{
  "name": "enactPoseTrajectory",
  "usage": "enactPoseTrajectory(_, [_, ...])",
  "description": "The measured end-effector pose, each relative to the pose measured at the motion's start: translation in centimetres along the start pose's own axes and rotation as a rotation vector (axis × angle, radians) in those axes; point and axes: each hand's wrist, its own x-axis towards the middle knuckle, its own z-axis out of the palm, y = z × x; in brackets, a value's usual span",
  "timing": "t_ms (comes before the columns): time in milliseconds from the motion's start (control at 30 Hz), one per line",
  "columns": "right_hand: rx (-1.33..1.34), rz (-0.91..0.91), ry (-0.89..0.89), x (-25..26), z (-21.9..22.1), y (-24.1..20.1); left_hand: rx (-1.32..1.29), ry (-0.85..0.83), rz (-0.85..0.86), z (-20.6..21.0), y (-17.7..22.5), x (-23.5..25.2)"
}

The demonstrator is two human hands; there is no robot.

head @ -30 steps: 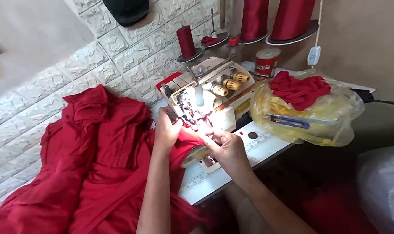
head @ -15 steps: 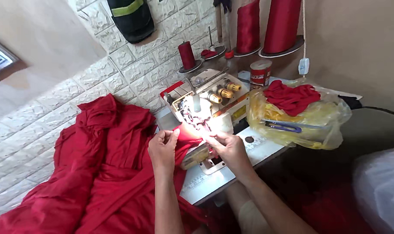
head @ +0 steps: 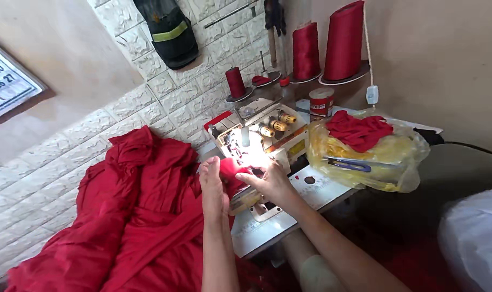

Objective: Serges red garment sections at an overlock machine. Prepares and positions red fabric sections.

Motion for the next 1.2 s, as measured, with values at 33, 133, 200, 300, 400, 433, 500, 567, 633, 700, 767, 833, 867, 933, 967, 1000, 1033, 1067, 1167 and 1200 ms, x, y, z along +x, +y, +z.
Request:
enactPoseTrajectory(33, [0.015,-0.012,-0.001,0.1,-0.2,-0.1,0.021,-0.015,0.017,-0.1,0.0,0.1])
enactPoseTrajectory(133, [0.023,-0.045,-0.044,0.2,-0.4,-0.6,0.068,-0.063,0.07,-0.2,-0.3,0.2])
enactPoseTrajectory(200, [0.042,-0.011,-0.101,0.4,-0.5,-0.7,0.169,-0.085,0.133,-0.5,-0.4,0.4])
enactPoseTrajectory(300, [0.14,0.028,-0.082,0.3,-0.4,-0.4,0.369,-0.057,0.226,-1.7,-0.6,1.0])
enactPoseTrajectory(400, [0.234,-0.004,0.003,-0.2,-0.1,0.0,0.486,-0.024,0.268,-2.7,-0.6,1.0])
enactPoseTrajectory(433, [0.259,-0.017,0.005,-0.4,0.0,0.1,0.544,-0.019,0.266,-2.9,-0.6,0.8])
enactPoseTrajectory(500, [0.32,-0.033,-0.02,-0.6,0.0,0.0,0.729,-0.038,0.208,-3.1,-0.2,0.2])
enactPoseTrajectory(567, [0.378,-0.028,-0.028,-0.8,0.0,-0.2,0.839,-0.08,0.158,-3.2,0.0,-0.3])
enactPoseTrajectory(633, [0.358,-0.058,0.043,-0.9,0.3,0.0,0.827,-0.127,0.192,-3.6,-0.3,-0.1])
enactPoseTrajectory(700, [0.261,-0.106,0.163,-1.1,0.5,0.0,0.681,-0.118,0.243,-3.8,-0.7,0.0])
enactPoseTrajectory(767, [0.165,-0.181,0.283,-1.3,0.9,0.0,0.583,-0.05,0.259,-3.8,-0.7,-0.1])
enactPoseTrajectory(833, [0.051,-0.285,0.374,-1.5,1.2,-0.1,0.514,0.004,0.26,-3.5,-0.7,-0.1])
enactPoseTrajectory(867, [-0.004,-0.34,0.401,-1.6,1.4,-0.2,0.467,0.016,0.252,-3.3,-0.7,-0.2])
enactPoseTrajectory(933, [-0.082,-0.433,0.416,-1.8,1.8,-0.5,0.34,0.022,0.23,-3.0,-0.6,-0.3])
enactPoseTrajectory(967, [-0.102,-0.459,0.407,-1.9,2.0,-0.6,0.269,0.025,0.216,-2.8,-0.6,-0.3])
enactPoseTrajectory(1000, [-0.115,-0.47,0.399,-2.0,2.1,-0.7,0.2,0.032,0.196,-2.6,-0.5,-0.3])
enactPoseTrajectory(1033, [-0.115,-0.472,0.389,-2.1,2.3,-0.7,0.134,0.035,0.162,-2.4,-0.3,-0.3])
enactPoseTrajectory(1067, [-0.108,-0.47,0.376,-2.1,2.4,-0.7,0.078,0.033,0.118,-2.2,-0.1,-0.4])
enactPoseTrajectory(1167, [-0.072,-0.415,0.32,-2.0,2.7,-0.7,-0.025,0.035,-0.001,-1.7,0.2,-0.2])
enactPoseTrajectory(1200, [-0.052,-0.369,0.282,-2.0,2.6,-0.8,-0.049,0.028,-0.027,-1.6,0.2,-0.2])
